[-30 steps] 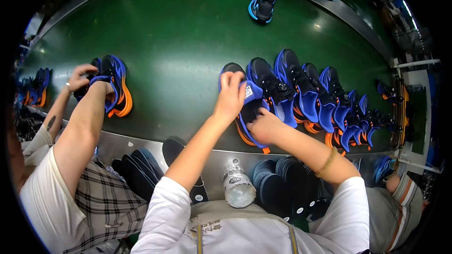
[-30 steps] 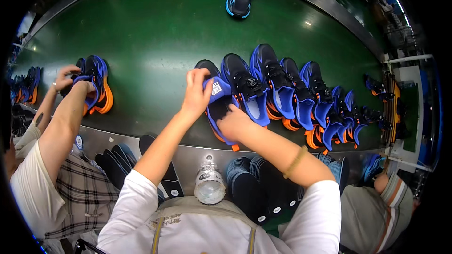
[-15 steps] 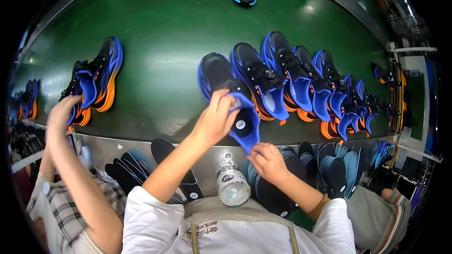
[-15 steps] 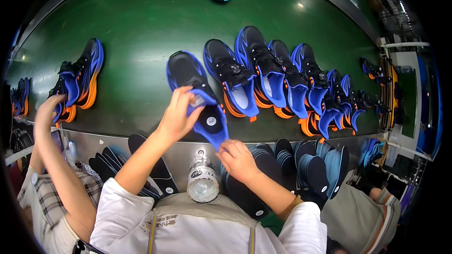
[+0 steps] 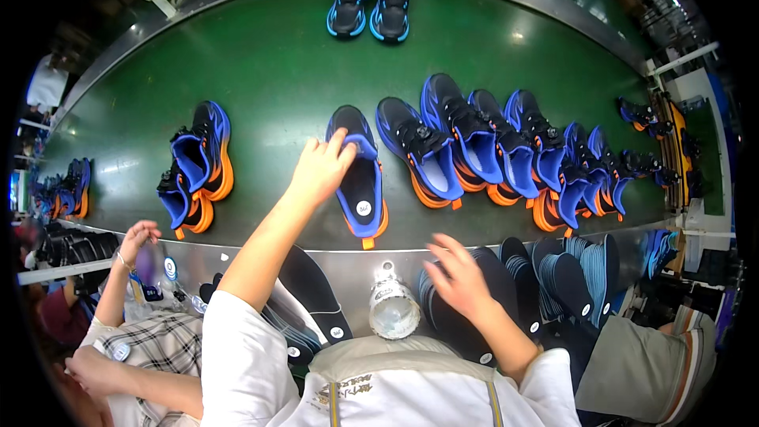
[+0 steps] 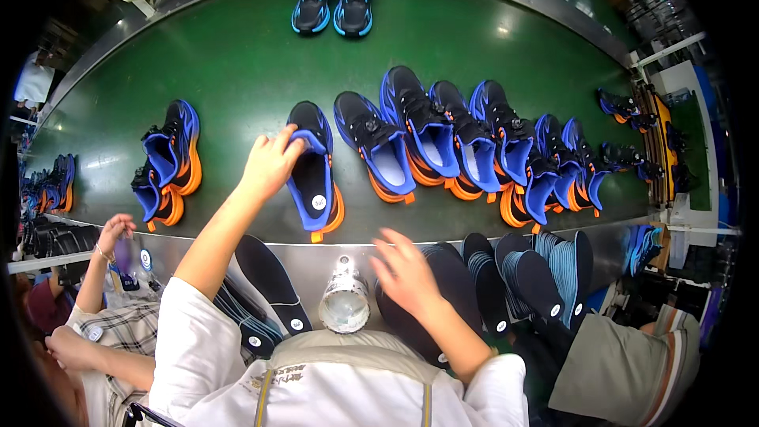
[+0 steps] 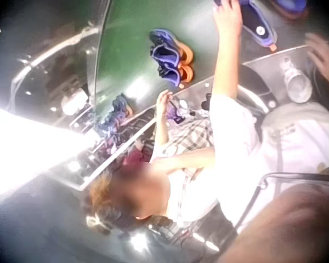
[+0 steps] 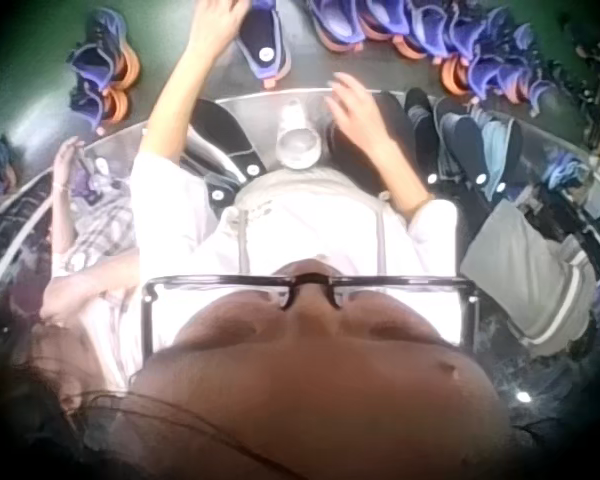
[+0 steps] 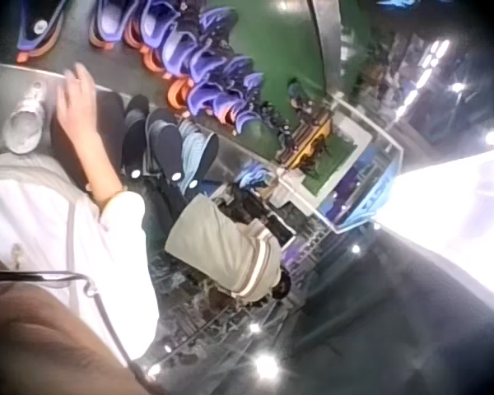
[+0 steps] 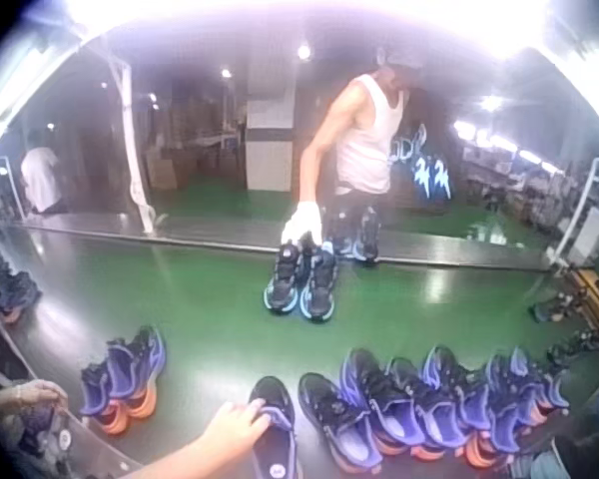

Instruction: The person takes insoles from a stack and places them into shoes moving along an assembly line.

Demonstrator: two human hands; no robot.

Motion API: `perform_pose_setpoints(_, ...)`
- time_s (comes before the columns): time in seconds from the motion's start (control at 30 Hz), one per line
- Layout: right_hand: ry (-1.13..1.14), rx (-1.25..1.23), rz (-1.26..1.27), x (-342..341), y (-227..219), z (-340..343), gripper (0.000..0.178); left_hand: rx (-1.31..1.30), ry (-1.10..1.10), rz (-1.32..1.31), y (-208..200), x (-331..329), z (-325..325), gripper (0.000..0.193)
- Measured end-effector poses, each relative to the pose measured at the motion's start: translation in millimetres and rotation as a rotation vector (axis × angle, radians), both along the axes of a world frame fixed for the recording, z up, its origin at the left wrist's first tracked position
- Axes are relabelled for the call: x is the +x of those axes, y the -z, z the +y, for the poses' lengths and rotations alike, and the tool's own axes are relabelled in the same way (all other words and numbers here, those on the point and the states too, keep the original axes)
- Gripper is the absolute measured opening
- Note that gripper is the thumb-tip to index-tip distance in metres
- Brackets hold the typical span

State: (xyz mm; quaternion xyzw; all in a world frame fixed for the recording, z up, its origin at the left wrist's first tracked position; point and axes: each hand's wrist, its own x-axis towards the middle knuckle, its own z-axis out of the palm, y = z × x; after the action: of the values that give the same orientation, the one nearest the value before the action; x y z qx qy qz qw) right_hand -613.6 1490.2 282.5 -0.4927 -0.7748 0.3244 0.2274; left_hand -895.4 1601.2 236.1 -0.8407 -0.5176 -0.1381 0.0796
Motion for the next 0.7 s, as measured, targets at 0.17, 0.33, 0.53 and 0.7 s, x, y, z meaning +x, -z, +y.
perform_pose_setpoints(0.17,0.268,0.05,-0.263,98,-18,-54,0.027,0.214,-0.022,0.272,-2,7,-4,0.032)
perform_pose_setpoints(0.33,0.345,-0.178,-0.431,141,-23,-125,0.052,0.118,0.004,0.456,1,17,2,0.029)
perform_pose_setpoints(0.53,0.354,-0.343,-0.471,152,-33,-144,0.066,-0.071,0.18,0.319,-45,5,9,0.02)
perform_pose_setpoints(0.7,0.338,-0.312,-0.432,160,-39,-141,0.062,0.158,-0.046,-0.408,-126,-12,25,0.003)
